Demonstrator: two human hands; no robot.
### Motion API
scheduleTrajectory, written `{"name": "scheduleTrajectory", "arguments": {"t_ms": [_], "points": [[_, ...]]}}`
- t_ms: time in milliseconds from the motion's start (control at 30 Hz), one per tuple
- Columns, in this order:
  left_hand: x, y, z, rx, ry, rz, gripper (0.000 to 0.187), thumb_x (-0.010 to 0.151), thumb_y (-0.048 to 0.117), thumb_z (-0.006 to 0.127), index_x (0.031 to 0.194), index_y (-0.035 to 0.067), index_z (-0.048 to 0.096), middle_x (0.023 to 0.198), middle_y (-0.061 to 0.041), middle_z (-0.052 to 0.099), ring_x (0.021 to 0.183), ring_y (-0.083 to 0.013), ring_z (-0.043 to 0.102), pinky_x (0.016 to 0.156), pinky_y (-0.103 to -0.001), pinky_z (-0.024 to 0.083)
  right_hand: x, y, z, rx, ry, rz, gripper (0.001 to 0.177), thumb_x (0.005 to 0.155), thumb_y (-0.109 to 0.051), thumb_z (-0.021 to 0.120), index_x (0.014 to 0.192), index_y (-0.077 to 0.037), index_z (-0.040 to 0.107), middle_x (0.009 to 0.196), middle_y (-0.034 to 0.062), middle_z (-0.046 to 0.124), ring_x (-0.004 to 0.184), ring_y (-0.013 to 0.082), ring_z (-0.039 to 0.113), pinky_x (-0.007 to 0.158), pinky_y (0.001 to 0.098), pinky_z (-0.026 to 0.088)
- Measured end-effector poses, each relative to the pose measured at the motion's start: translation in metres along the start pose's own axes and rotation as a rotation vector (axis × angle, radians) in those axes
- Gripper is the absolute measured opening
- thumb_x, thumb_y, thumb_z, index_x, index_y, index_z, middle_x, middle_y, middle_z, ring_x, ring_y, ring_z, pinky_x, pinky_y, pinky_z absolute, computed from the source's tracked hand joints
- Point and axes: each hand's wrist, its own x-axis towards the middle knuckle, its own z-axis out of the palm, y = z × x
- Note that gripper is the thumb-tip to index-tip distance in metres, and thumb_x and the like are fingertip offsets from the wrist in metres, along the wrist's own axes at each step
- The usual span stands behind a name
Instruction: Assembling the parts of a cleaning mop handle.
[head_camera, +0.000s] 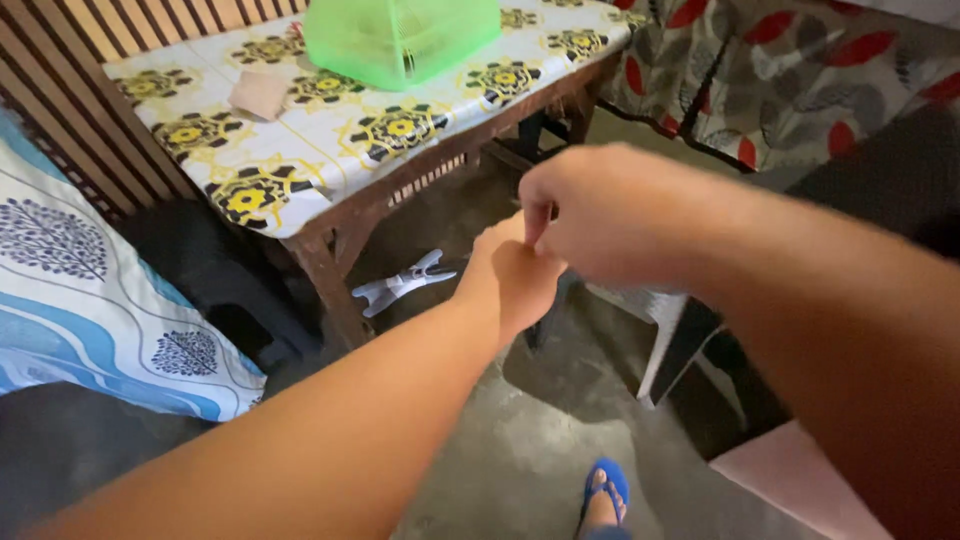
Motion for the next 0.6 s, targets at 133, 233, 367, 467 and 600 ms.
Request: {"name": "scheduleTrajectory", "arguments": {"t_ms": [133,233,367,467,600], "points": [[-0.004,-0.008,0.001,-0.004,-0.075,-0.014,0.029,0.093,0.030,0.058,0.109,0.008,0.068,0.106,-0.019,0.076,0.104,-0.0392,0.071,0.082,-0.043,0.055,-0.007,-0.007,-0.003,-0.007,-0.033,0.071,0.017,0.080,-0.021,0.069,0.094,-0.017,0.077,0.093,0.0103,0.077,0.091,0.0317,0.072,0.081,0.0443,0.056],[-0.002,-0.030,-0.002,0.078,-0.009,0.098,0.026,0.096,0.028,0.059,0.109,0.008,0.069,0.107,-0.021,0.074,0.107,-0.0406,0.068,0.081,-0.043,0.054,0.003,-0.013,0.010,-0.019,-0.049,0.054,0.016,0.080,-0.019,0.069,0.093,-0.016,0.077,0.091,0.0115,0.076,0.091,0.0327,0.071,0.080,0.0448,0.056],[0.032,-0.064,-0.008,0.470,-0.045,0.273,0.023,0.087,0.015,0.060,0.107,0.009,0.071,0.104,-0.021,0.073,0.100,-0.0439,0.066,0.077,-0.045,0.052,0.030,-0.011,0.017,0.059,0.037,0.067,0.017,0.079,-0.016,0.065,0.088,-0.013,0.079,0.087,0.0159,0.075,0.084,0.0361,0.073,0.077,0.0451,0.057],[0.040,-0.064,-0.017,0.270,-0.118,-0.045,0.022,0.094,0.020,0.058,0.110,0.009,0.070,0.100,-0.019,0.074,0.093,-0.0382,0.071,0.076,-0.042,0.053,0.055,-0.004,0.032,0.083,0.021,0.055,0.013,0.080,-0.017,0.067,0.088,-0.011,0.076,0.085,0.0181,0.075,0.081,0.0380,0.073,0.074,0.0465,0.056],[0.062,-0.124,-0.009,0.321,-0.172,-0.055,0.023,0.092,0.012,0.055,0.108,0.008,0.070,0.102,-0.016,0.076,0.095,-0.0337,0.071,0.078,-0.040,0.054,0.078,0.014,0.061,0.052,0.055,-0.057,0.015,0.077,-0.014,0.067,0.089,-0.013,0.077,0.087,0.0188,0.074,0.085,0.0378,0.072,0.075,0.0459,0.056]]}}
